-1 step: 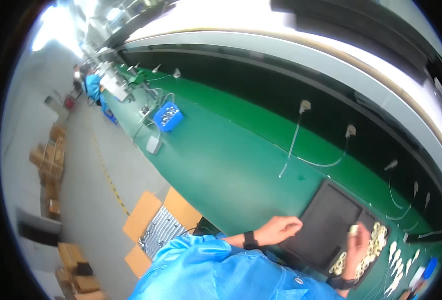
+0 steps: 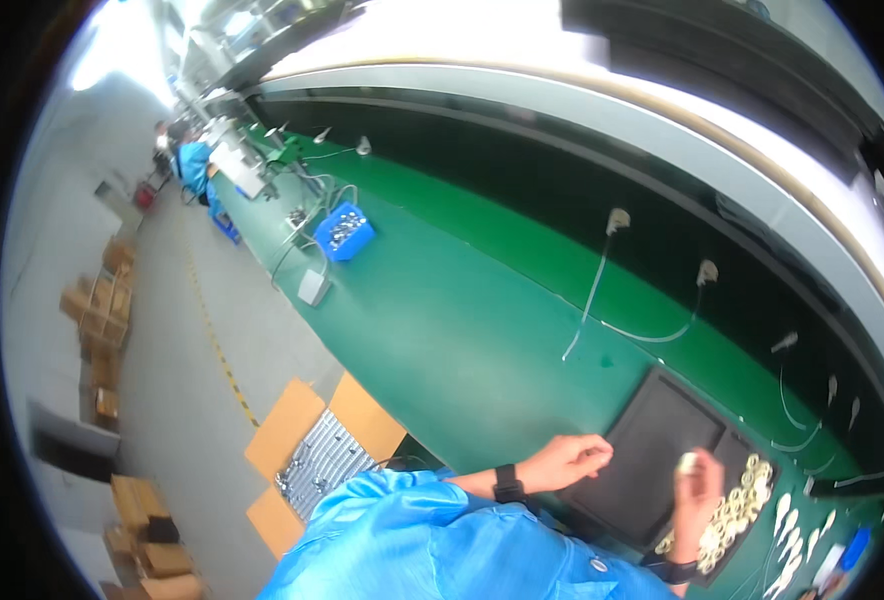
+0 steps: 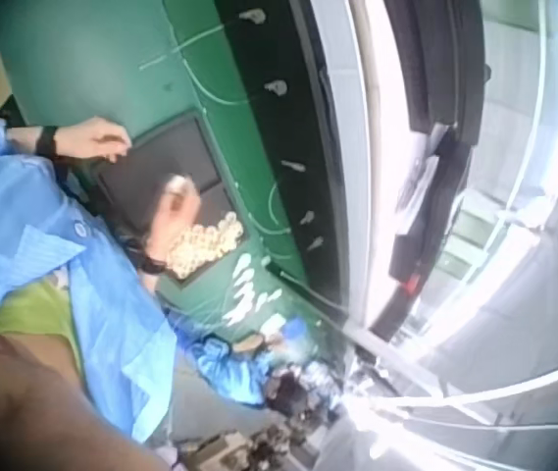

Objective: Manually assemble and sort small electronic or plastic components at a factory workstation.

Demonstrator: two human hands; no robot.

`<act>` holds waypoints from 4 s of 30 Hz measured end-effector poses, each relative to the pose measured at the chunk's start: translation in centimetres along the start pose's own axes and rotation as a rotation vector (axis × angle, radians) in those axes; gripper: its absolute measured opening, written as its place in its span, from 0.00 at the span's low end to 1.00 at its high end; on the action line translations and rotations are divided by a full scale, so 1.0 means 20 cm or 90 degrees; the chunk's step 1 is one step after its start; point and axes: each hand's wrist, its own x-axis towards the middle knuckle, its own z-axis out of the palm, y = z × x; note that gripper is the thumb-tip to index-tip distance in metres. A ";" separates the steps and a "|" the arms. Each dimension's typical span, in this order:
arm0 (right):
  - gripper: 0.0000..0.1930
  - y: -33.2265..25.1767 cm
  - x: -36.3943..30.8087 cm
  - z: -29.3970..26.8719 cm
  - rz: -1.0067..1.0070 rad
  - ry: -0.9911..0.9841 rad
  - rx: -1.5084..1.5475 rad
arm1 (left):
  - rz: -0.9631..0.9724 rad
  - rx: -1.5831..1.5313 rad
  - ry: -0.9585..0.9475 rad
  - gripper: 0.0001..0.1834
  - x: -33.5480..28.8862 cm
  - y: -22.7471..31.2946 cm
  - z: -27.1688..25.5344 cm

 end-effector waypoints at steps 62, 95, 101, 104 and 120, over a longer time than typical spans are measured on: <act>0.15 0.04 0.08 1.11 -0.123 -0.261 -0.271 | -0.175 0.823 0.675 0.30 -0.05 -0.51 -0.96; 0.12 0.02 0.30 1.62 -0.239 -0.226 -0.352 | 0.154 0.533 0.831 0.22 0.33 -0.20 -2.08; 0.14 0.04 0.45 1.78 -0.349 -0.294 -0.363 | 0.043 0.679 1.012 0.31 0.93 -0.03 -3.01; 0.16 0.07 0.43 1.82 -0.245 -0.347 -0.351 | -0.114 0.591 1.009 0.30 0.94 0.05 -3.31; 0.17 0.01 0.41 1.83 -0.136 -0.355 -0.358 | -0.055 0.674 0.935 0.15 1.23 -0.02 -3.70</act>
